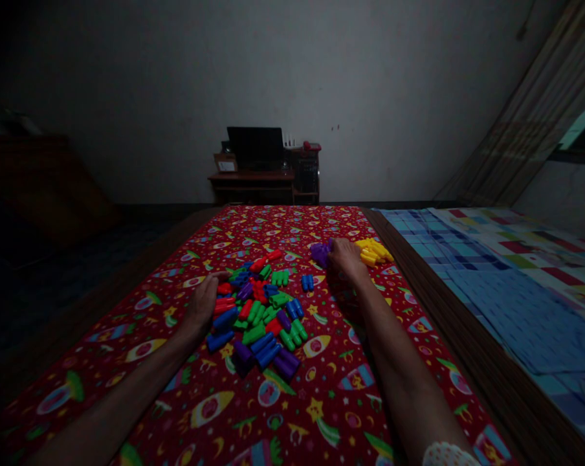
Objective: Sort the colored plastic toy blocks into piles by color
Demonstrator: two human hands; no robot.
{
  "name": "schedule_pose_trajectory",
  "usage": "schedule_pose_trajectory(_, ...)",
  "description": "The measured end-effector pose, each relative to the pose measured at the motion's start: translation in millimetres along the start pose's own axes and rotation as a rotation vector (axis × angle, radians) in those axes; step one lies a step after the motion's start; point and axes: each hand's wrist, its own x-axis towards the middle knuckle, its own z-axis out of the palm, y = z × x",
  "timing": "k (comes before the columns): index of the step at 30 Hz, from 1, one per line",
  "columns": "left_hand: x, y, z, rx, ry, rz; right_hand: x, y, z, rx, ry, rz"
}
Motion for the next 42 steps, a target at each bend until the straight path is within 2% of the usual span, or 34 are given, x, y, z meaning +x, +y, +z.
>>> schedule_pose_trajectory(3,-0.7,1.3,-0.7,-0.004,-0.006,-0.007,-2.8,-12.8,-10.0,-0.01,0.082,0.001)
schedule_pose_trajectory(5,-0.9,2.1,-1.0,-0.008,-0.007,-0.015,-6.1,-27.8,-15.3,0.025,0.104,-0.094)
schedule_pose_trajectory(8,-1.4,2.5,-0.5,-0.004,-0.001,-0.024,-18.2,-58.7,-12.1,0.146,0.014,-0.373)
schedule_pose_trajectory(11,-1.9,2.6,0.0,-0.004,-0.006,-0.038,-36.0,-90.0,4.5,0.325,-0.114,-0.716)
schedule_pose_trajectory(13,-0.8,3.1,-0.9,0.006,-0.037,-0.037,-44.6,-103.4,16.6,0.402,-0.141,-0.913)
schedule_pose_trajectory(16,5.7,5.7,-3.7,0.082,-0.127,0.089,-44.5,-106.7,26.2,0.434,-0.189,-1.055)
schedule_pose_trajectory(18,13.6,9.2,-4.5,0.155,-0.22,0.206,-37.3,-100.2,25.8,0.43,-0.282,-1.055)
schedule_pose_trajectory(21,28.0,17.8,0.1,0.267,-0.368,0.29,-26.1,-87.8,20.6,0.415,-0.392,-1.001)
schedule_pose_trajectory(25,46.3,33.6,16.1,0.489,-0.454,0.345,-21.9,-79.2,14.9,0.424,-0.32,-0.862)
schedule_pose_trajectory(29,56.1,45.6,29.8,0.672,-0.518,0.342,-22.5,-77.7,12.9,0.431,-0.278,-0.795)
schedule_pose_trajectory(32,57.6,45.3,34.8,0.717,-0.486,0.332,-21.2,-76.5,14.4,0.421,-0.224,-0.744)
schedule_pose_trajectory(37,61.5,32.7,41.5,0.592,-0.375,0.301,-17.2,-72.2,24.2,0.356,-0.072,-0.628)
schedule_pose_trajectory(42,64.0,26.7,48.1,0.506,-0.389,0.327,-15.7,-68.6,33.9,0.345,-0.049,-0.582)
